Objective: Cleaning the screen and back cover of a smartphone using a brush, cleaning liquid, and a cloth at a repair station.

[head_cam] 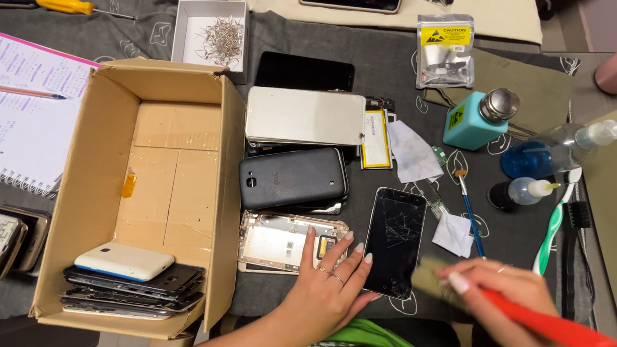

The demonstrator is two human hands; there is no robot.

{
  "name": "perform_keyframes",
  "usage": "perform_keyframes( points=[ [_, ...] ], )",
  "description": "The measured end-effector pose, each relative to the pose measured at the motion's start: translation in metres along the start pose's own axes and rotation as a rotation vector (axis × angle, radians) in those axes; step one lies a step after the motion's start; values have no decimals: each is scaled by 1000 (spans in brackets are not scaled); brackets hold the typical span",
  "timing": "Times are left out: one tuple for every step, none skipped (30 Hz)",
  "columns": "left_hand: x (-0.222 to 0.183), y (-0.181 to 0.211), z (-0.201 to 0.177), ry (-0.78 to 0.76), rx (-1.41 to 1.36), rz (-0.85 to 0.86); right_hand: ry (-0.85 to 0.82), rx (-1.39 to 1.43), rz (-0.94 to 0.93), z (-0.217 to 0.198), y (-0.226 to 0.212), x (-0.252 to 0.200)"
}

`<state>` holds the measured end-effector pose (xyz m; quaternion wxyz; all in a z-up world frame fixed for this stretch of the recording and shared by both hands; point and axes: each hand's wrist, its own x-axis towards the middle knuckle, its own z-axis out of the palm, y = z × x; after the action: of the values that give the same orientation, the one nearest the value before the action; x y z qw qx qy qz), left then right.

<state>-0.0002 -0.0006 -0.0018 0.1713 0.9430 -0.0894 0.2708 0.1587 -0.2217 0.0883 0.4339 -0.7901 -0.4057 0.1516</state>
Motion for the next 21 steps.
perform_keyframes(
  points=[
    [0, 0, 0, -1, 0, -2, -2, 1, 1, 0, 0, 5],
    [0, 0, 0, -6, 4, -6, 70, 81, 75, 1, -1, 9],
    [1, 0, 0, -10, 8, -11, 143, 160, 149, 1, -2, 13],
    [1, 0, 0, -13, 6, -9, 145, 162, 152, 3, -1, 21],
    [1, -1, 0, -31, 6, -12, 185, 126, 121, 4, 0, 29],
    [0, 1, -1, -50, 3, -21, 219, 90, 94, 6, 1, 36],
    [0, 2, 0, -55, -2, -25, 216, 90, 101, 10, 1, 43],
    [0, 1, 0, -52, 6, -25, 218, 198, 185, 15, 1, 51],
    [1, 1, -1, -50, 15, -25, 219, 305, 268, 19, 1, 59],
    [1, 1, 0, -51, 15, -23, 221, 306, 268, 22, 8, 64],
    [1, 1, 0, -50, 13, -24, 202, 255, 197, 26, 14, 69],
    [1, 1, 1, -49, 10, -27, 180, 204, 128, 29, 21, 74],
    [1, 1, 1, -51, 8, -27, 181, 204, 130, 33, 23, 77],
    [1, 1, 1, -46, 9, -25, 178, 231, 148, 36, 25, 80],
    [1, 0, 2, -41, 10, -24, 174, 258, 166, 40, 28, 83],
    [0, 0, 3, -44, 9, -27, 172, 259, 169, 41, 24, 82],
    [0, 0, 4, -29, 5, -28, 152, 157, 141, 42, 20, 82],
    [0, 0, 6, -12, 2, -29, 132, 53, 110, 42, 16, 83],
    [-1, -1, 7, -12, 1, -31, 130, 53, 111, 41, 16, 80],
    [-1, -1, 8, -10, -2, -32, 85, 28, 98, 40, 16, 77],
    [-2, -1, 8, -8, -4, -32, 41, 4, 85, 39, 16, 74]
  ],
)
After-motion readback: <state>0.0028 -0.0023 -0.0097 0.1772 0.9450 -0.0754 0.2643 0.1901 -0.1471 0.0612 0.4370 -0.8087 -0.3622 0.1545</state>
